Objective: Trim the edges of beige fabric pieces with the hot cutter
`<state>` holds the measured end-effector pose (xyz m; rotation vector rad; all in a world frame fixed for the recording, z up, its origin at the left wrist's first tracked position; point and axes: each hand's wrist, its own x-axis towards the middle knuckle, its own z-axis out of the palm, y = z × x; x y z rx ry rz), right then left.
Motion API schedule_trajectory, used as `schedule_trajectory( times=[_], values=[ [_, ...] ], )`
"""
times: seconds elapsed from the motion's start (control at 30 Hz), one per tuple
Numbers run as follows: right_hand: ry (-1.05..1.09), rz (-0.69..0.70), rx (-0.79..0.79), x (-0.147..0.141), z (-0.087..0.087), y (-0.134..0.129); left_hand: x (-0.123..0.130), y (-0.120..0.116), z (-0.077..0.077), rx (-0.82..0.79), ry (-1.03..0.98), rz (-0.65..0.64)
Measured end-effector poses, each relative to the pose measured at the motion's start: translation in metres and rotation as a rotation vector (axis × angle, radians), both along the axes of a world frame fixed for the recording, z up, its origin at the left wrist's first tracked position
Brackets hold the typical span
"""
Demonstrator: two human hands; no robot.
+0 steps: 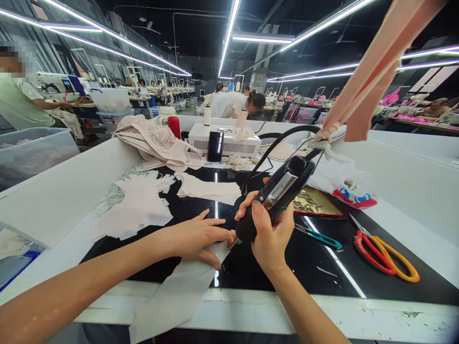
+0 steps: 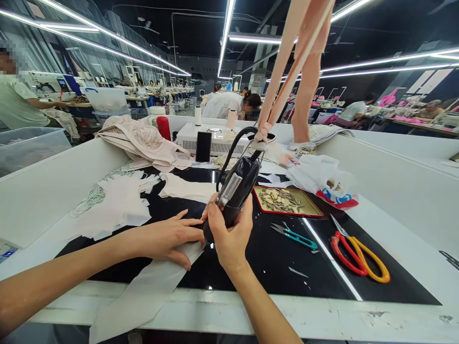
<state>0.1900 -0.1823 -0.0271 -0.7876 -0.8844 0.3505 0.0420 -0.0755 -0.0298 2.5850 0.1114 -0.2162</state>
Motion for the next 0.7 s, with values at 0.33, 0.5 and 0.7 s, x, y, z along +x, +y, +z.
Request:
schedule_trajectory(
  times=[0.33, 0.5, 0.7],
  values=[
    [-0.021, 0.056, -0.008, -0.007, -0.003, -0.005, 0.0, 0.0, -0.002, -0.002, -0.01, 0.006],
    [0.0, 0.062, 0.007, -0.008, -0.001, -0.006, -0.001, 0.001, -0.001, 0.0, 0.001, 0.002],
    [0.013, 0.09, 0.035, -0.011, 0.001, -0.01, 0.0, 0.003, -0.003, 0.001, 0.002, -0.019]
  ],
)
